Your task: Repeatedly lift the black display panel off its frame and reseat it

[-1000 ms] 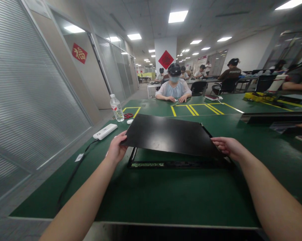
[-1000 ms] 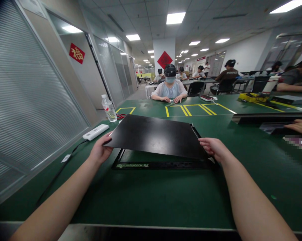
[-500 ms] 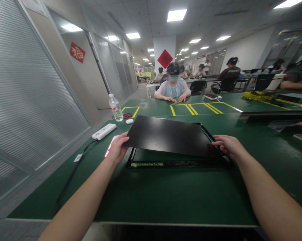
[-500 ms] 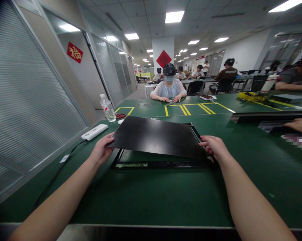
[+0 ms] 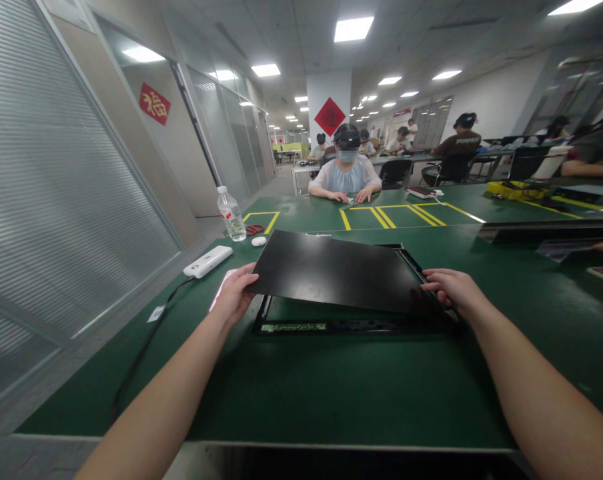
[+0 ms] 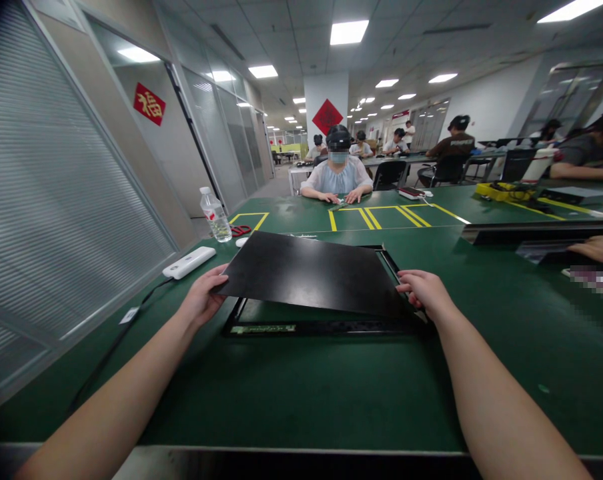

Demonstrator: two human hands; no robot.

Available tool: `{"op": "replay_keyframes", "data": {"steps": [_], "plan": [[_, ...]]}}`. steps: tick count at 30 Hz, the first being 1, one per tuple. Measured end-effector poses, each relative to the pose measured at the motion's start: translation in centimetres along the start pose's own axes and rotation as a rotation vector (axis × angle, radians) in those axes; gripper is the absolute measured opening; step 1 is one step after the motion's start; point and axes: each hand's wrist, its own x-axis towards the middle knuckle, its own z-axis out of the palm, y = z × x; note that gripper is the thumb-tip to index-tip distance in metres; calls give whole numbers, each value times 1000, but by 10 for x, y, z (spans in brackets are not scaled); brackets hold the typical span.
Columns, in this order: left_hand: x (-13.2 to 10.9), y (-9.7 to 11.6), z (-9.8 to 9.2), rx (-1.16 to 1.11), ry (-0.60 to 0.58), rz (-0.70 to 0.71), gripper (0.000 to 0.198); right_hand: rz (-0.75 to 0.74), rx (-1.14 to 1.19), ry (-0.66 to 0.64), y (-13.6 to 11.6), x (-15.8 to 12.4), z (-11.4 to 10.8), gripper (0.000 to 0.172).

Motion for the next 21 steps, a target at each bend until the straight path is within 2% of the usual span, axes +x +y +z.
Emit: {"op": "replay_keyframes", "data": {"steps": [9,21], "plan": [[-2,4,3,16,1,-10,31,-4,-5,8,-1,-1,0,42],[-4,-1,4,52,-24,-29,36,-18,-21,38,2,5,-3,35]]}}
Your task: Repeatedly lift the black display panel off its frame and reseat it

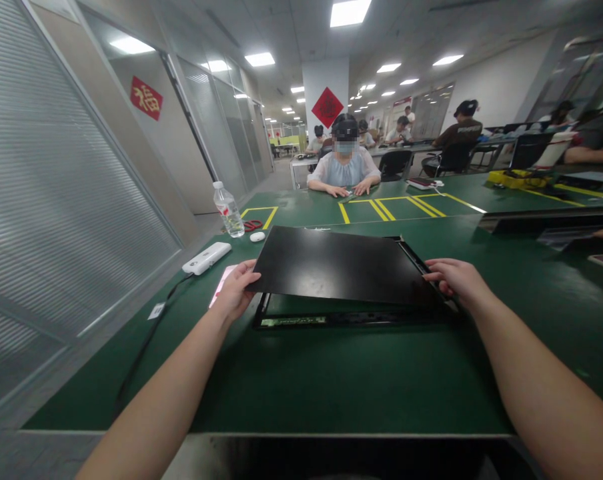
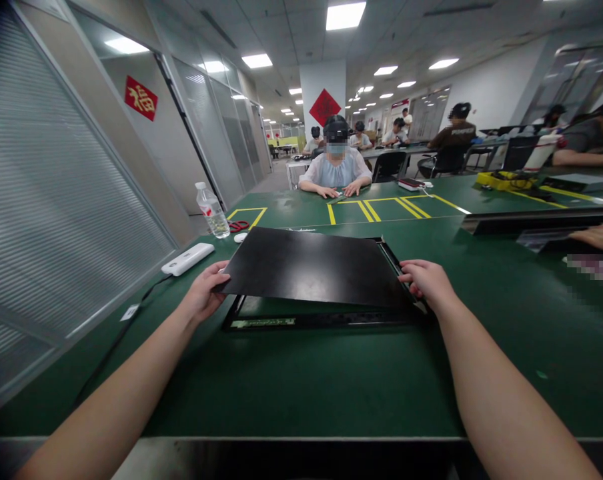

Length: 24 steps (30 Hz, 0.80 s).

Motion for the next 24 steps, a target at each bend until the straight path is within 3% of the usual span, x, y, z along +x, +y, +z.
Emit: {"op": "replay_keyframes", "data": {"steps": [24], "plan": [[0,-18,0,40,-35,-64,38,-45,-127,68,8,9,-5,37]]}}
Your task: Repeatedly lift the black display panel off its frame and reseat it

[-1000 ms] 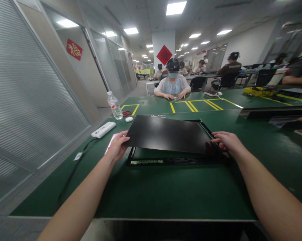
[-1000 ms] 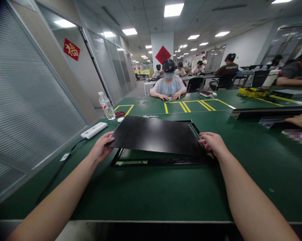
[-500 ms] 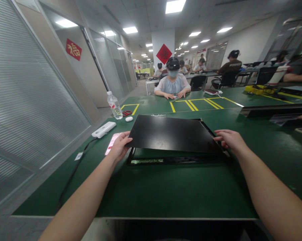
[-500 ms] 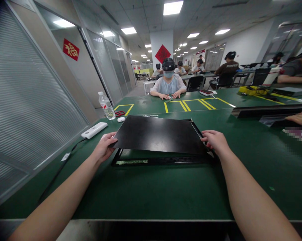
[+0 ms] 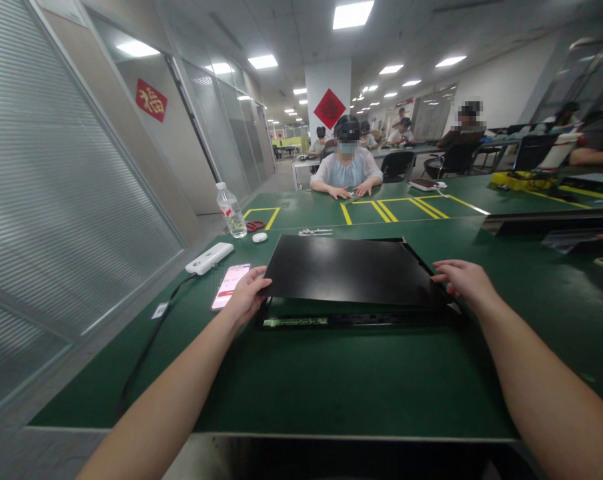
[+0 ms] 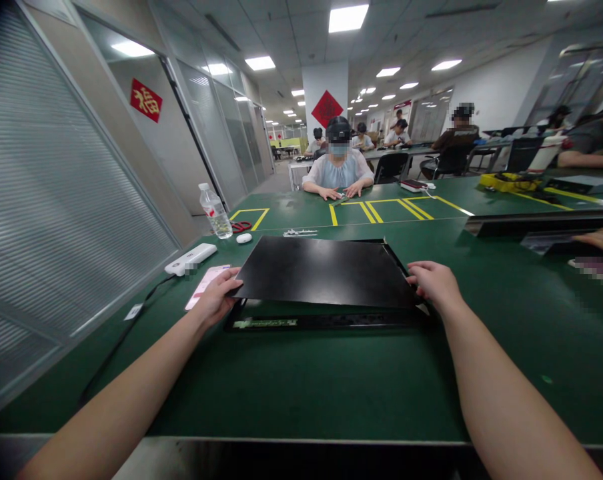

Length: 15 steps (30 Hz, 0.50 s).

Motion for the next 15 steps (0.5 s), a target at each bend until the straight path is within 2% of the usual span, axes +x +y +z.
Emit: {"op": "replay_keyframes", "data": {"steps": [15], "plan": [[3,-2,-3,45,47,-107,35,-71,-174,8,1,-2,-2,38]]}}
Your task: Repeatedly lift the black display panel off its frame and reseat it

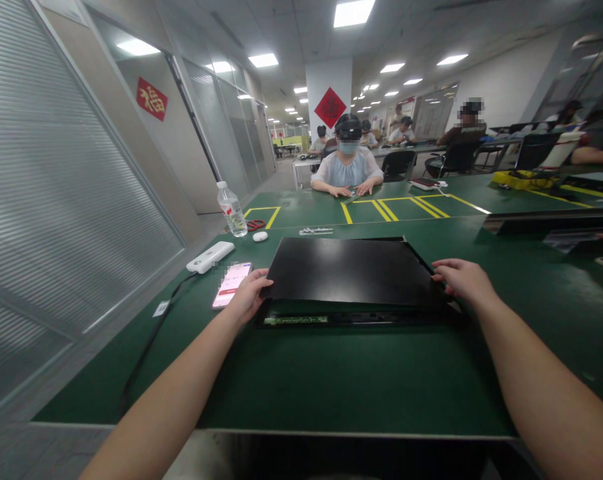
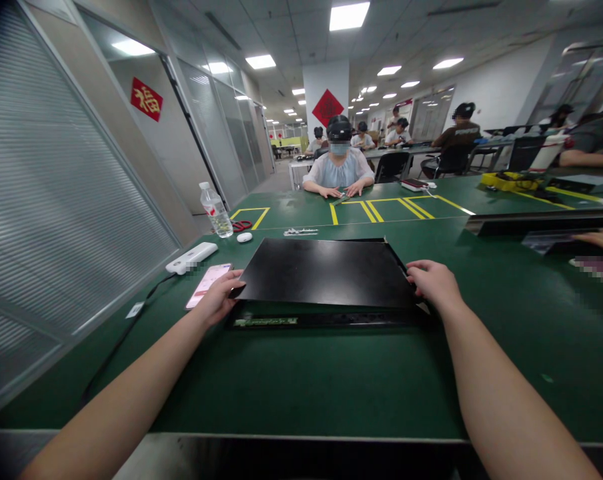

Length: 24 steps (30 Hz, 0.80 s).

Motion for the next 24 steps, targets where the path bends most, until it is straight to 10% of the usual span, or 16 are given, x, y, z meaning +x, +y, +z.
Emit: {"op": "replay_keyframes", "data": {"steps": [24], "plan": [[1,-4,3,29,-40,10,35,-64,-145,20,-9,-7,-3,26]]}}
